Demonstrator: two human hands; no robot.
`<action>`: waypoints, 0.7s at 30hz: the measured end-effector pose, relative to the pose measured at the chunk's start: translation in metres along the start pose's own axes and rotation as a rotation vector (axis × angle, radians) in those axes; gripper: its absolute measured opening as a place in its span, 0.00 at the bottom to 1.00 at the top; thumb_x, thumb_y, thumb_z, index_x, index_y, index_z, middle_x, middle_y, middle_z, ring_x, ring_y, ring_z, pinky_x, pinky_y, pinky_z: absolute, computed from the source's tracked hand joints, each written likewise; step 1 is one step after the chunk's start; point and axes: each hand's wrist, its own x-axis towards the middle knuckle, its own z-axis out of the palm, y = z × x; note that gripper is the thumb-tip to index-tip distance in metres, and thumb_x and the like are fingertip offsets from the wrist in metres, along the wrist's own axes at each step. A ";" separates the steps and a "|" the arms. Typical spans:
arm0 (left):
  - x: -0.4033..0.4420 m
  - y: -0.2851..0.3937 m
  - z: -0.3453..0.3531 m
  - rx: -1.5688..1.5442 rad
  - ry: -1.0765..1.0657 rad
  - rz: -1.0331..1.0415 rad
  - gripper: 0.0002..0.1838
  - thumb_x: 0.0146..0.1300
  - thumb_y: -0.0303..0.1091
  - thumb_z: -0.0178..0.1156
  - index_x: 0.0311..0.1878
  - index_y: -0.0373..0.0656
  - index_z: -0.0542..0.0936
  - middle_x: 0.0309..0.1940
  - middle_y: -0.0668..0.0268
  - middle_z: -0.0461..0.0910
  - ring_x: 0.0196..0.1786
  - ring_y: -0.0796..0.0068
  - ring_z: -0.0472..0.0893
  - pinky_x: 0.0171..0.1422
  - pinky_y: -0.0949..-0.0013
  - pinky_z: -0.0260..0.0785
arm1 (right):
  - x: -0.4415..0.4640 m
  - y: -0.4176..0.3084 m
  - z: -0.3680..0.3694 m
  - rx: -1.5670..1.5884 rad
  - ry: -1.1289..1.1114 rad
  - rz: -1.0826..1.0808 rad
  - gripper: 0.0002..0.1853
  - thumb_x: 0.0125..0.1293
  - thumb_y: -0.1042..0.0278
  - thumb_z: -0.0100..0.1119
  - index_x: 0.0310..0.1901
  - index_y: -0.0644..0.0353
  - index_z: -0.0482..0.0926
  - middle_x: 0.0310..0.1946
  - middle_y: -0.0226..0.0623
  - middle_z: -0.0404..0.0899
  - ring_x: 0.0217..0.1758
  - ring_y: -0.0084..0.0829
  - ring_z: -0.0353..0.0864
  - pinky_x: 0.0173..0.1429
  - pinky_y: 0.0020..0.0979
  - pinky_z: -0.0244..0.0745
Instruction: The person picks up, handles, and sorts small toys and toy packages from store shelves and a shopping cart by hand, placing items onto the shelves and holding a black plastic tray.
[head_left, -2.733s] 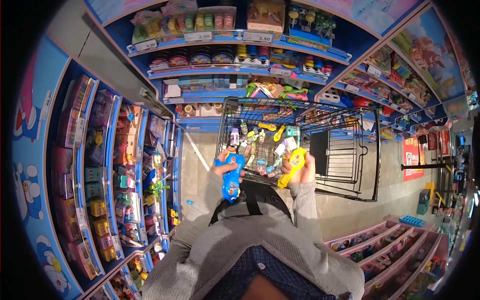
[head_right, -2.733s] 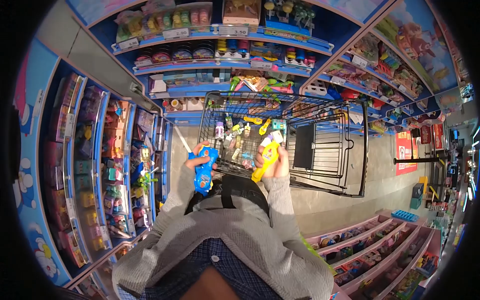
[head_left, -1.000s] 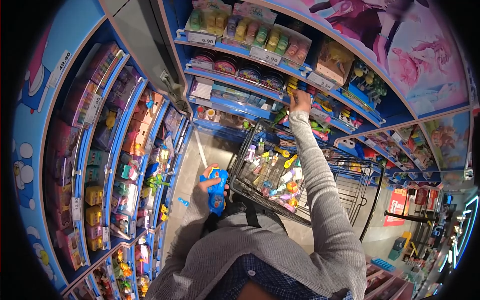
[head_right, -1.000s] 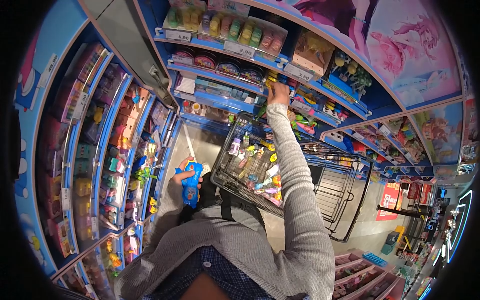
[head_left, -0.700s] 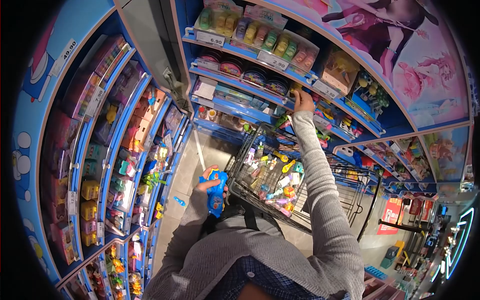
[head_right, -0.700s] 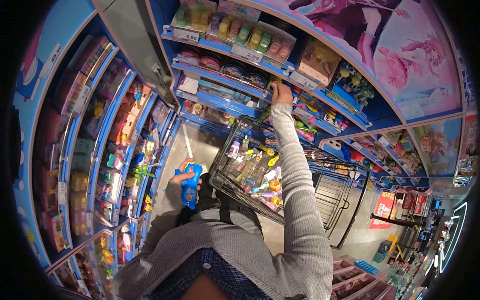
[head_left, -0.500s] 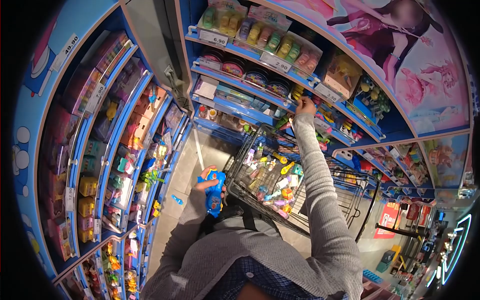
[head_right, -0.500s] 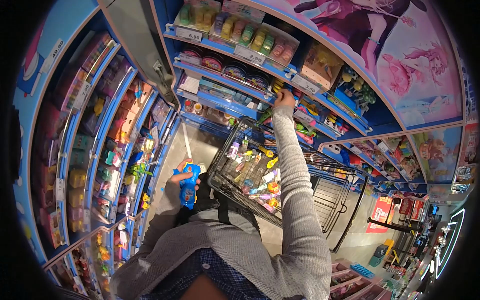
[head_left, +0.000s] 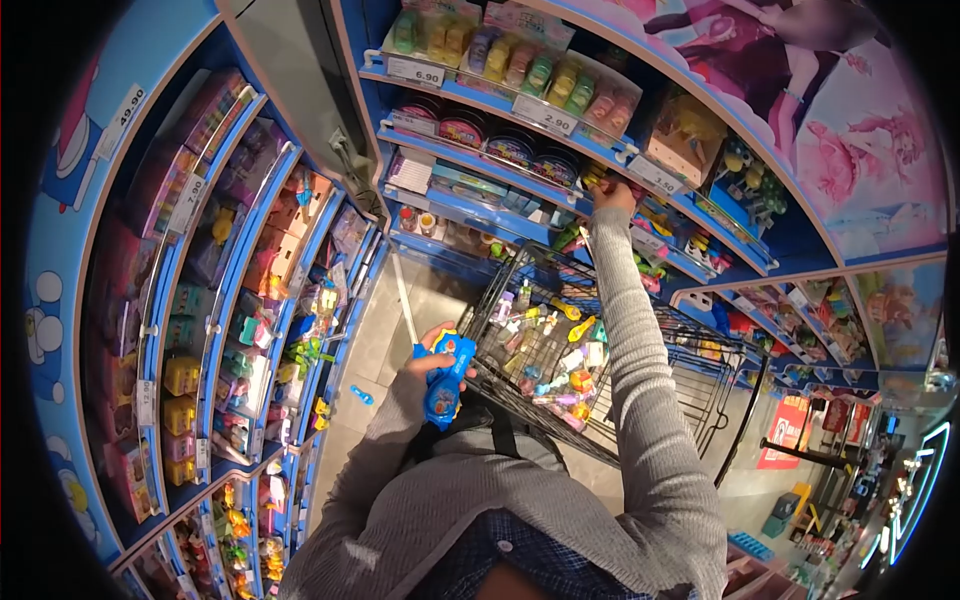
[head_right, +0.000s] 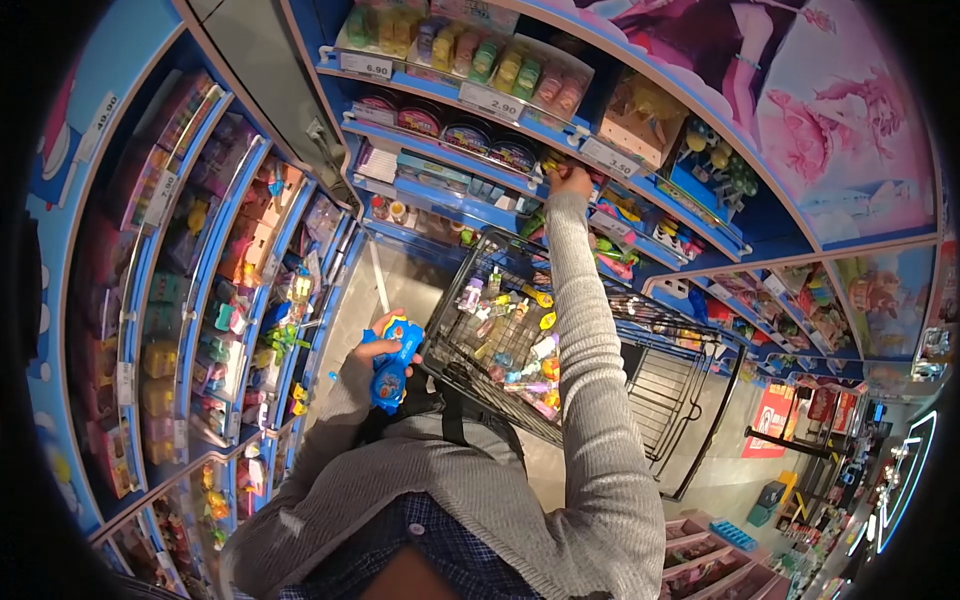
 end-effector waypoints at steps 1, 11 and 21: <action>0.000 0.002 0.002 0.030 -0.017 -0.029 0.33 0.48 0.29 0.53 0.60 0.43 0.54 0.43 0.52 0.72 0.32 0.63 0.78 0.31 0.68 0.73 | 0.000 0.003 0.002 0.005 0.024 -0.032 0.14 0.42 0.67 0.67 0.30 0.63 0.76 0.26 0.36 0.78 0.30 0.29 0.77 0.39 0.28 0.71; 0.013 0.004 0.016 0.136 -0.037 -0.111 0.33 0.51 0.32 0.55 0.61 0.48 0.53 0.36 0.51 0.74 0.29 0.65 0.77 0.32 0.69 0.71 | -0.070 0.011 0.001 0.577 -0.357 -0.180 0.06 0.47 0.73 0.58 0.30 0.63 0.75 0.17 0.28 0.73 0.19 0.17 0.69 0.25 0.19 0.65; 0.034 -0.003 0.025 0.062 -0.062 0.008 0.31 0.52 0.24 0.56 0.59 0.44 0.54 0.39 0.52 0.73 0.34 0.60 0.78 0.34 0.63 0.76 | -0.218 -0.039 -0.088 0.881 -1.298 0.015 0.15 0.55 0.71 0.57 0.45 0.62 0.69 0.22 0.22 0.69 0.25 0.12 0.67 0.28 0.15 0.62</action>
